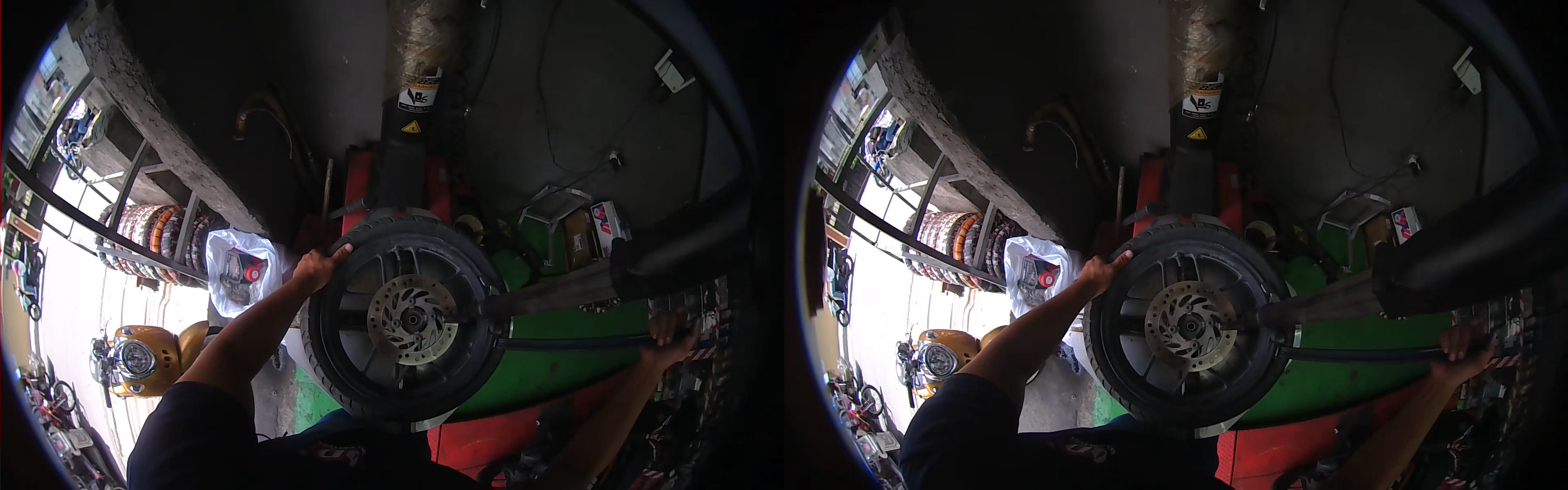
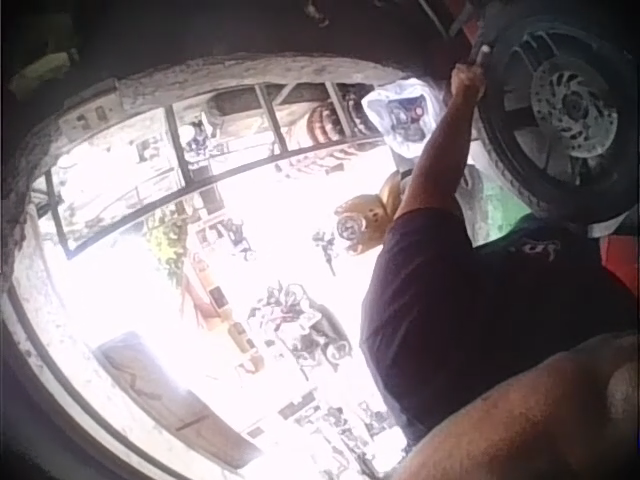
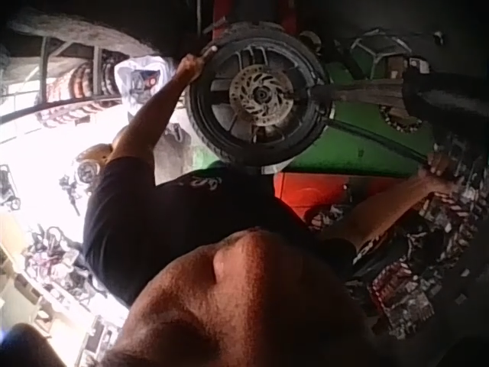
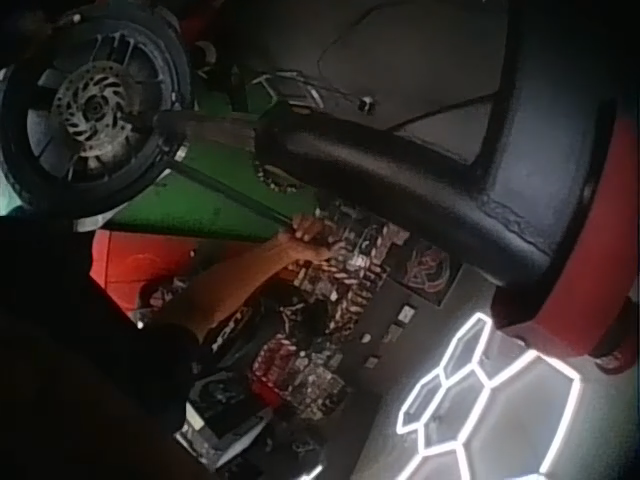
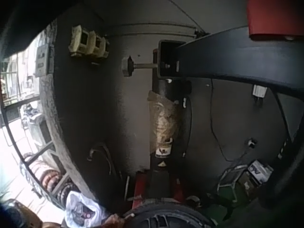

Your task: Replacing a motorcycle tire using a tire changer machine.

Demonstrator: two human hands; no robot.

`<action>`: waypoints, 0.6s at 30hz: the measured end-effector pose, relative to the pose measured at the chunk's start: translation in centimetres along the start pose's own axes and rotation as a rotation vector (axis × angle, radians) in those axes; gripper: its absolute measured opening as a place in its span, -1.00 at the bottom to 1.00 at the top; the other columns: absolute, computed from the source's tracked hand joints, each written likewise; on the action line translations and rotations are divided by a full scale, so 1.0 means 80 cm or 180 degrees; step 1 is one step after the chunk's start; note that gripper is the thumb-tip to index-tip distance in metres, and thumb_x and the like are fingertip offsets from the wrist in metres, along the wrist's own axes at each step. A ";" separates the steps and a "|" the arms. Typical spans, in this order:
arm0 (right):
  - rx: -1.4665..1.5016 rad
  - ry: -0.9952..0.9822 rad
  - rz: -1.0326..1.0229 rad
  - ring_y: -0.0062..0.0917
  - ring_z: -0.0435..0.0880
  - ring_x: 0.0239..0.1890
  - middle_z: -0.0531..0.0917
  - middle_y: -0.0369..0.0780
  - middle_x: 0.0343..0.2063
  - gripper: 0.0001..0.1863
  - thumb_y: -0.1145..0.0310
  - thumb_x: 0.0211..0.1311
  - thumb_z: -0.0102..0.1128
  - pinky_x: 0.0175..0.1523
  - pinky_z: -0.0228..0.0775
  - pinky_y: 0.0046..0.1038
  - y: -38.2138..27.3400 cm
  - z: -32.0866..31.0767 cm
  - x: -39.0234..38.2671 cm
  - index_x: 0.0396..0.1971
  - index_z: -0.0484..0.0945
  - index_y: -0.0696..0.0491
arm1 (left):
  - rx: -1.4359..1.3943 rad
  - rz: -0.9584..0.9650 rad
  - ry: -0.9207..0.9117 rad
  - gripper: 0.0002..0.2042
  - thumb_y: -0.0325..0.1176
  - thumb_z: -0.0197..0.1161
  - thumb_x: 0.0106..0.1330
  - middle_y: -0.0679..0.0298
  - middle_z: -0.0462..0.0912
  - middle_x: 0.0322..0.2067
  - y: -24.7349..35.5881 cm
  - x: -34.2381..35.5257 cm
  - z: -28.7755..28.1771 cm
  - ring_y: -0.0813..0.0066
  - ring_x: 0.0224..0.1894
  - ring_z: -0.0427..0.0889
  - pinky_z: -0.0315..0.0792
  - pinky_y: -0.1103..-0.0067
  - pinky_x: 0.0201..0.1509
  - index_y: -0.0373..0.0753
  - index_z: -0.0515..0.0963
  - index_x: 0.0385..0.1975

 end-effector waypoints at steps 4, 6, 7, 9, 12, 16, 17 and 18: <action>-0.0233 0.0088 -0.0120 -0.70 0.11 -0.84 0.20 -0.39 -0.85 -0.48 -0.03 0.54 -0.17 -0.66 0.00 -0.59 0.000 0.053 -0.001 -0.18 0.53 0.18 | -0.0172 0.0187 0.0112 0.04 0.63 -0.07 0.14 -0.20 0.63 0.03 0.025 -0.005 -0.014 -0.09 0.17 0.59 0.43 0.24 0.28 -0.37 0.54 0.14; -0.0201 0.0274 -0.0012 -0.72 0.10 -0.84 0.18 -0.40 -0.86 -0.47 -0.05 0.54 -0.17 -0.65 -0.03 -0.59 -0.004 0.077 -0.012 -0.26 0.53 0.16 | 0.0564 0.0896 0.0689 -0.07 0.54 -0.04 0.24 -0.11 0.58 0.14 0.067 0.009 -0.033 -0.07 0.25 0.52 0.41 0.25 0.30 -0.26 0.49 0.25; -0.0285 0.0154 -0.0074 -0.72 0.10 -0.84 0.18 -0.40 -0.86 -0.47 -0.05 0.54 -0.17 -0.65 -0.03 -0.59 -0.007 0.087 -0.018 -0.26 0.53 0.16 | 0.0728 0.1087 0.0407 -0.10 0.53 -0.07 0.25 -0.08 0.58 0.15 0.101 0.025 -0.030 -0.08 0.26 0.51 0.41 0.23 0.30 -0.21 0.48 0.26; -0.0138 0.0036 -0.0085 -0.72 0.09 -0.84 0.16 -0.42 -0.87 -0.46 -0.06 0.53 -0.17 -0.65 -0.05 -0.59 -0.011 0.099 -0.034 -0.26 0.54 0.16 | 0.0985 0.1334 -0.0001 -0.08 0.55 -0.12 0.25 -0.07 0.57 0.17 0.171 0.054 -0.010 -0.08 0.28 0.49 0.39 0.20 0.31 -0.20 0.50 0.25; -0.0359 0.0091 -0.0105 -0.73 0.09 -0.84 0.16 -0.43 -0.87 -0.45 -0.07 0.53 -0.17 -0.65 -0.05 -0.59 -0.013 0.097 -0.036 -0.27 0.54 0.15 | 0.1158 0.1336 -0.0319 0.01 0.63 -0.13 0.17 -0.12 0.56 0.16 0.228 0.081 0.021 -0.06 0.29 0.48 0.36 0.17 0.34 -0.28 0.54 0.19; -0.0267 0.0297 -0.0074 -0.72 0.09 -0.84 0.15 -0.43 -0.87 -0.45 -0.08 0.52 -0.17 -0.66 -0.03 -0.60 -0.012 0.083 -0.032 -0.26 0.55 0.14 | 0.1280 0.1328 -0.0469 0.10 0.70 -0.08 0.04 -0.14 0.54 0.18 0.228 0.092 0.033 -0.07 0.31 0.47 0.32 0.15 0.37 -0.36 0.60 0.11; -0.0294 0.0158 -0.0051 -0.72 0.09 -0.84 0.15 -0.43 -0.87 -0.46 -0.08 0.52 -0.17 -0.66 -0.01 -0.60 -0.011 0.081 -0.030 -0.25 0.56 0.13 | 0.1191 0.1394 -0.0448 0.10 0.70 -0.08 0.04 -0.14 0.54 0.18 0.226 0.092 0.031 -0.07 0.31 0.47 0.32 0.15 0.37 -0.36 0.60 0.11; -0.0340 0.0017 -0.0031 -0.71 0.10 -0.84 0.15 -0.43 -0.87 -0.46 -0.08 0.52 -0.16 -0.65 0.02 -0.60 -0.010 0.077 -0.028 -0.25 0.57 0.13 | 0.1185 0.1343 -0.0573 0.11 0.71 -0.05 0.00 -0.14 0.54 0.18 0.224 0.092 0.029 -0.06 0.32 0.46 0.32 0.15 0.37 -0.36 0.59 0.12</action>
Point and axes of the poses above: each hand's wrist, its own x-axis towards the middle knuckle, its own z-axis out of the palm, y = z × x, the point moved 2 cm from there along x, towards the middle knuckle
